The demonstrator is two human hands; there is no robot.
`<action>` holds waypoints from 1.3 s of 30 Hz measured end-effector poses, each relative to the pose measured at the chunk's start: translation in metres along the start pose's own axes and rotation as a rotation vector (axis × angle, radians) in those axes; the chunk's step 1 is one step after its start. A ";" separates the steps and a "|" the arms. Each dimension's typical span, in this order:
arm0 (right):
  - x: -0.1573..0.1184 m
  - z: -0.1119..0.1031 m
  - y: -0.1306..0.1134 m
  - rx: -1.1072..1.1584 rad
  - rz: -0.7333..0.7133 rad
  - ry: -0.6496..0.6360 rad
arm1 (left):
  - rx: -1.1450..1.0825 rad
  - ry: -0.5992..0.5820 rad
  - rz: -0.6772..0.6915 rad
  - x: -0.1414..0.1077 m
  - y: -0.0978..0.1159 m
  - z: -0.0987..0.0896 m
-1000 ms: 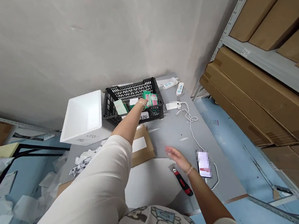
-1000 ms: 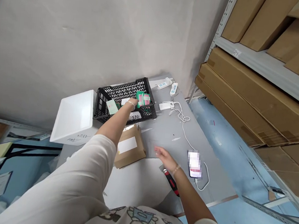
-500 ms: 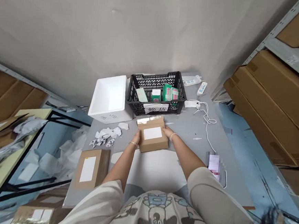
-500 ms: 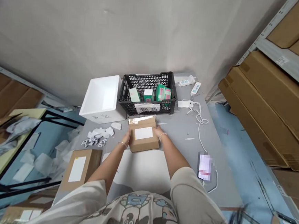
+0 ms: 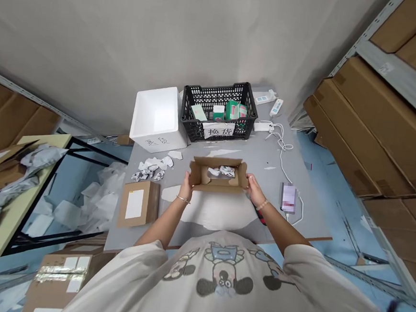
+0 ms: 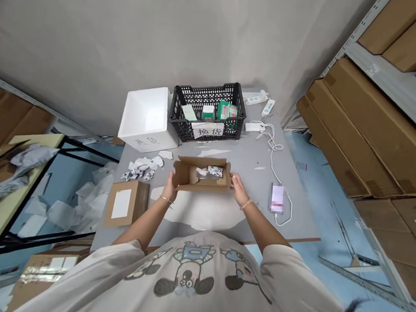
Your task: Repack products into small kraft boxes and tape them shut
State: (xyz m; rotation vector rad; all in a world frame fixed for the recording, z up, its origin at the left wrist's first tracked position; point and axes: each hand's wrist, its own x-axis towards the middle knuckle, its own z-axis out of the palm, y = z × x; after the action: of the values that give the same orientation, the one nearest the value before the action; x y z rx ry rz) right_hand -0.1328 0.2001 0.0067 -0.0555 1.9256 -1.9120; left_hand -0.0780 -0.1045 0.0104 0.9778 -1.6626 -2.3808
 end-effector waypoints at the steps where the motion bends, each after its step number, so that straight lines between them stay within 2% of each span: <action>1: -0.023 -0.004 0.006 0.022 0.008 0.012 | 0.005 -0.018 0.017 -0.014 -0.009 -0.003; 4: -0.078 -0.008 0.021 0.066 0.043 0.041 | 0.031 -0.098 0.014 -0.052 -0.036 -0.012; 7: -0.108 -0.005 0.031 0.016 0.003 0.046 | 0.065 -0.152 -0.047 -0.078 -0.057 -0.019; 11: -0.121 0.003 0.045 -0.060 -0.025 0.001 | 0.075 -0.193 -0.097 -0.095 -0.073 -0.030; 16: -0.122 0.005 0.061 -0.243 -0.059 0.006 | 0.151 -0.267 -0.150 -0.095 -0.079 -0.043; 18: -0.123 0.001 0.065 -0.345 -0.074 -0.001 | 0.265 -0.267 -0.075 -0.091 -0.077 -0.048; 21: -0.123 -0.007 0.070 -0.561 -0.045 -0.020 | 0.508 -0.235 0.148 -0.086 -0.072 -0.058; 24: -0.124 -0.013 0.074 -0.712 -0.077 -0.079 | 0.595 -0.299 0.238 -0.085 -0.071 -0.069; 28: -0.132 -0.019 0.083 -0.744 -0.143 -0.233 | 0.440 -0.404 0.117 -0.090 -0.079 -0.087; 32: -0.143 -0.029 0.096 -0.724 -0.163 -0.403 | 0.468 -0.597 -0.083 -0.090 -0.085 -0.110; 34: -0.143 -0.035 0.101 -0.660 -0.159 -0.373 | 0.486 -0.648 -0.185 -0.083 -0.080 -0.120; 36: -0.131 -0.039 0.102 -0.572 -0.083 -0.218 | 0.500 -0.531 -0.233 -0.070 -0.072 -0.121; 39: -0.091 -0.037 0.093 -0.443 0.125 0.031 | 0.534 -0.232 -0.190 -0.039 -0.061 -0.105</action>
State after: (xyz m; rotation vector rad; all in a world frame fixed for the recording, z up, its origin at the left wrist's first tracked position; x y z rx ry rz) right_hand -0.0372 0.2689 -0.0595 -0.0340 2.2802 -1.3868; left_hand 0.0262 -0.1496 -0.0466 0.9846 -2.4804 -2.2744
